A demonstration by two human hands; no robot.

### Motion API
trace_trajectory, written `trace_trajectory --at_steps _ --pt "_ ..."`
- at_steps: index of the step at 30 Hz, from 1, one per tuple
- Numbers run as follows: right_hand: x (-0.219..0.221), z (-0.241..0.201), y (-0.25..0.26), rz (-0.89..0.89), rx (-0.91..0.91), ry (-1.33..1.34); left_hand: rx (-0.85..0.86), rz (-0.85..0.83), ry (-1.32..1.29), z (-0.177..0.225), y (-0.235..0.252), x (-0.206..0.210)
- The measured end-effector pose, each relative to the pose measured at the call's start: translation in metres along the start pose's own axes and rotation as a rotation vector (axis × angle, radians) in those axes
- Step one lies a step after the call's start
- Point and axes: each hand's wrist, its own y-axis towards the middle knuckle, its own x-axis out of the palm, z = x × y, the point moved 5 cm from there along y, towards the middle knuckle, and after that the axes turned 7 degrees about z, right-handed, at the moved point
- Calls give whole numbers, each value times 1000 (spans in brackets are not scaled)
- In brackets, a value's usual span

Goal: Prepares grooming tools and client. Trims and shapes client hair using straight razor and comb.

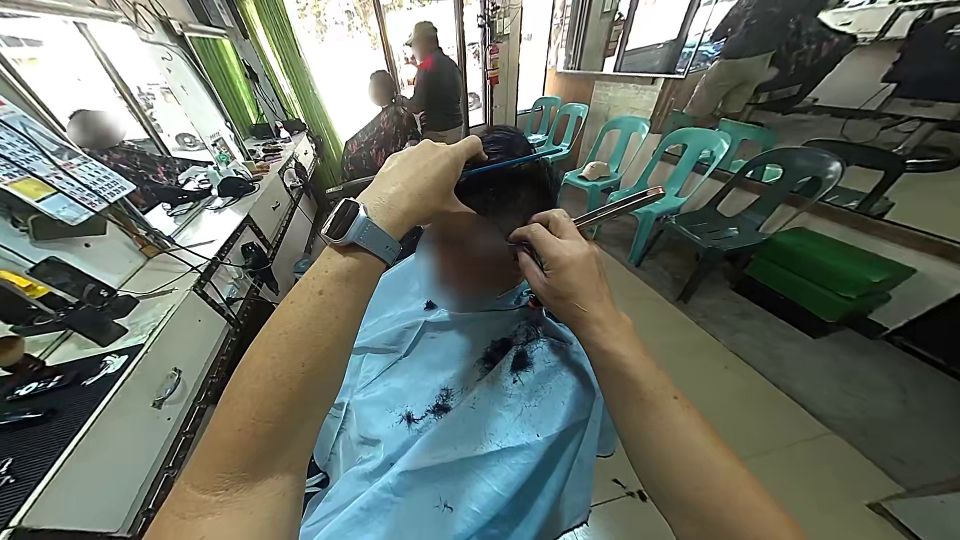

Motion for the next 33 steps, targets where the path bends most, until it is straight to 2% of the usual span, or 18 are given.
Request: trace_trajectory --at_steps 33 --pt "-3 2 -7 -37 -5 -1 12 -2 -6 0 2 1"
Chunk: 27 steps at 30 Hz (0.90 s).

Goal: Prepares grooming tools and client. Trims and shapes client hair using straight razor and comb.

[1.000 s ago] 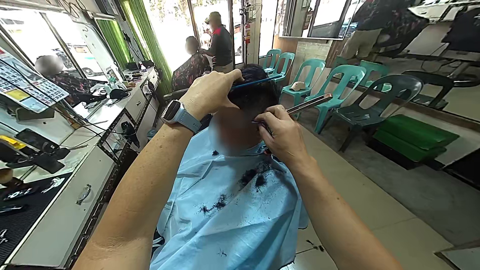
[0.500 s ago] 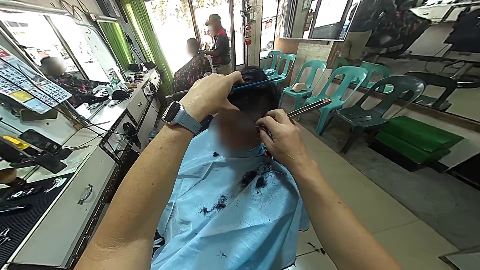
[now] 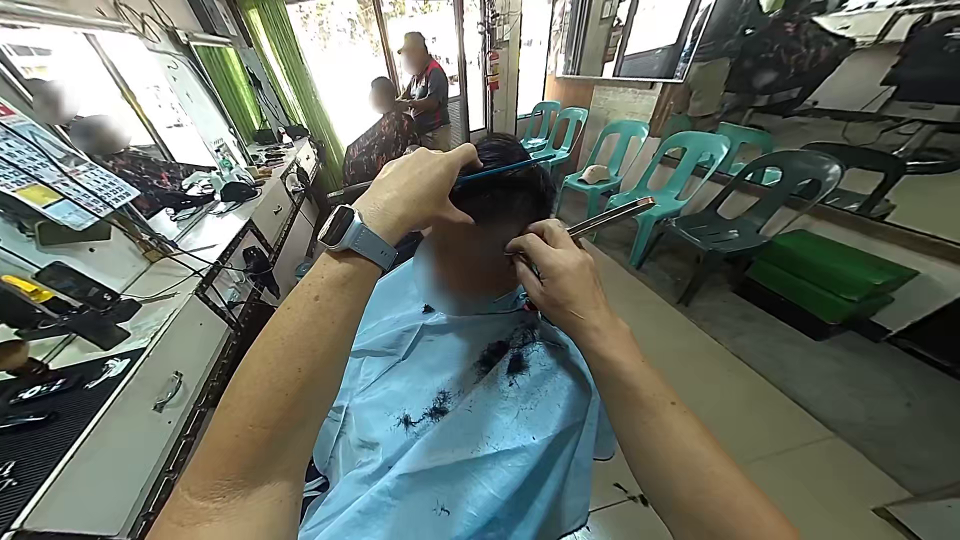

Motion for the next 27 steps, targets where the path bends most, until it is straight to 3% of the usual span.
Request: trace_trajectory --at_steps 16,21,24,27 --pt "-2 3 -8 -101 -26 34 -24 -14 10 2 -2 -2" --pt "-32 4 -60 -126 29 227 -21 26 -8 3 -9 -1" --pt "-50 -1 -105 -40 167 378 -1 89 -61 3 -16 2" --pt "-63 -11 -144 68 363 514 15 275 -209 -4 -37 0"
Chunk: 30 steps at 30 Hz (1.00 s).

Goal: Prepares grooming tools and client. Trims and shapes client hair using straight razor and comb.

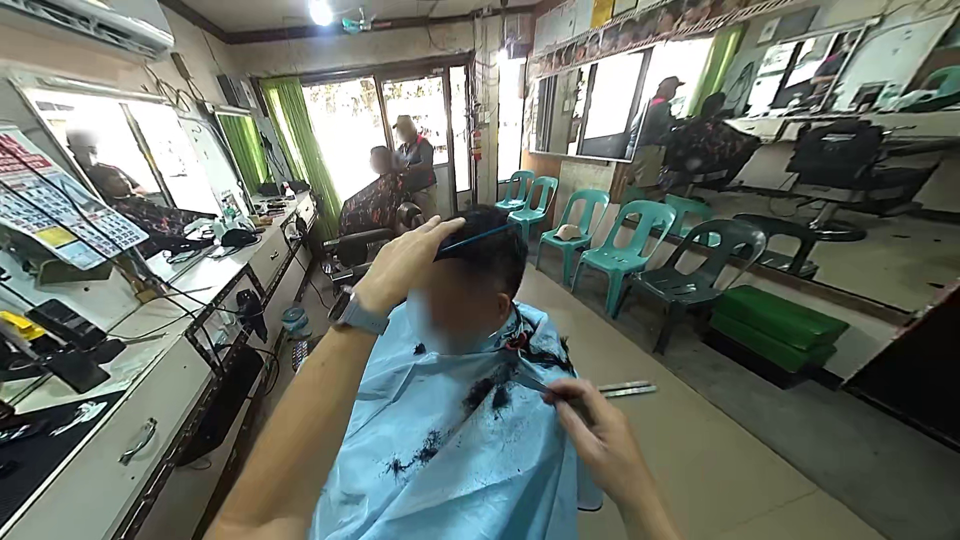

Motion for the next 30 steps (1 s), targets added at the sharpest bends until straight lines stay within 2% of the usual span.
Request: trace_trajectory --at_steps 3,4,5,9,12,15,20,23,26,28,30 --pt "-2 -12 -25 74 94 106 -111 468 -402 9 -63 -20" --pt "1 -20 -29 80 103 129 -166 596 -569 17 -88 -15" --pt "5 -29 -31 75 104 146 -203 654 -712 30 -111 -2" --pt "31 -62 -32 28 75 193 -199 499 -1209 96 -173 62" --pt "46 -70 -29 2 35 160 -241 527 -1383 117 -185 80" --pt "52 -67 -29 -38 38 154 -292 600 -1407 123 -185 79" --pt "40 -50 -20 -191 77 197 -323 632 -1262 124 -184 77" --pt "14 -21 -8 -284 96 188 -363 688 -1160 126 -177 75" --pt "-39 13 26 -223 223 190 -357 733 -1162 144 -152 86" --pt "-83 32 62 -188 329 143 -279 556 -1213 172 -127 110" --pt "-125 47 104 -207 338 78 -284 365 -1270 202 -98 137"
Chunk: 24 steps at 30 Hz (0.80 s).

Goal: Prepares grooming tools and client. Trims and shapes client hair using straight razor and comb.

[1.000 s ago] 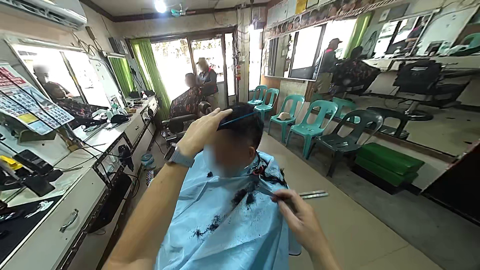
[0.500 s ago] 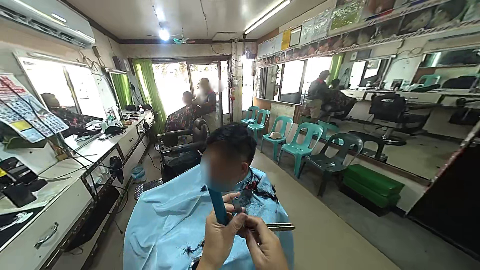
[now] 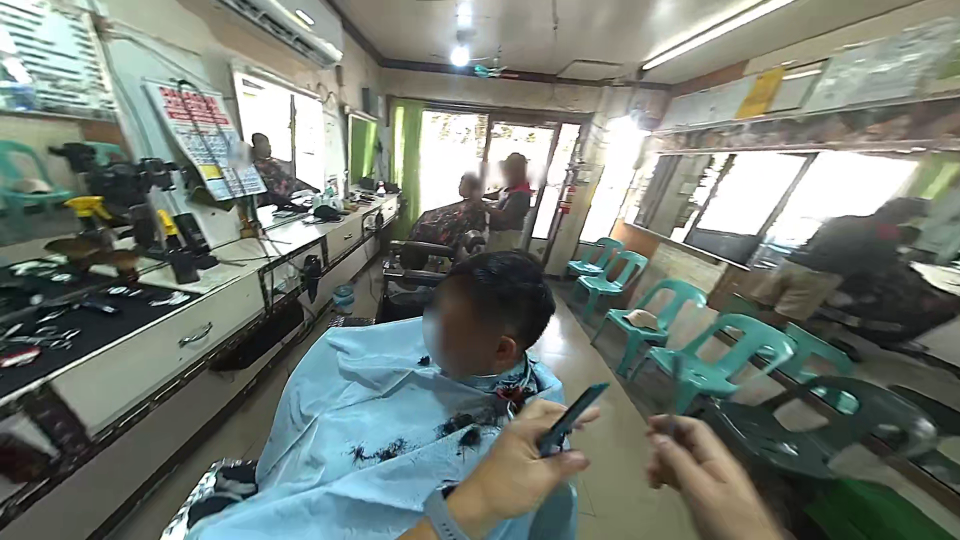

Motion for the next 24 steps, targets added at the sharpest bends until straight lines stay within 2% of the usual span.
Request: trace_trajectory --at_steps 1,2,4,6,9,13,17,24 --pt "-23 -4 17 -24 -21 -25 -45 13 -59 -8 6 17" --pt "-42 -11 33 -55 -59 -40 -67 95 -163 -16 14 29" --pt "-68 -30 64 -141 -183 -81 -94 341 -435 -31 29 43" --pt "-76 -51 92 -218 -332 -142 -77 571 -627 -42 42 47" --pt "-59 -76 129 -314 -506 -264 -59 823 -720 -52 51 46" --pt "-13 -106 151 -483 -633 -429 -149 1080 -824 -67 60 41" --pt "28 -124 160 -635 -723 -563 -167 1121 -968 -77 73 34" --pt "76 -116 167 -936 -550 -484 -188 1177 -1018 -83 89 15"
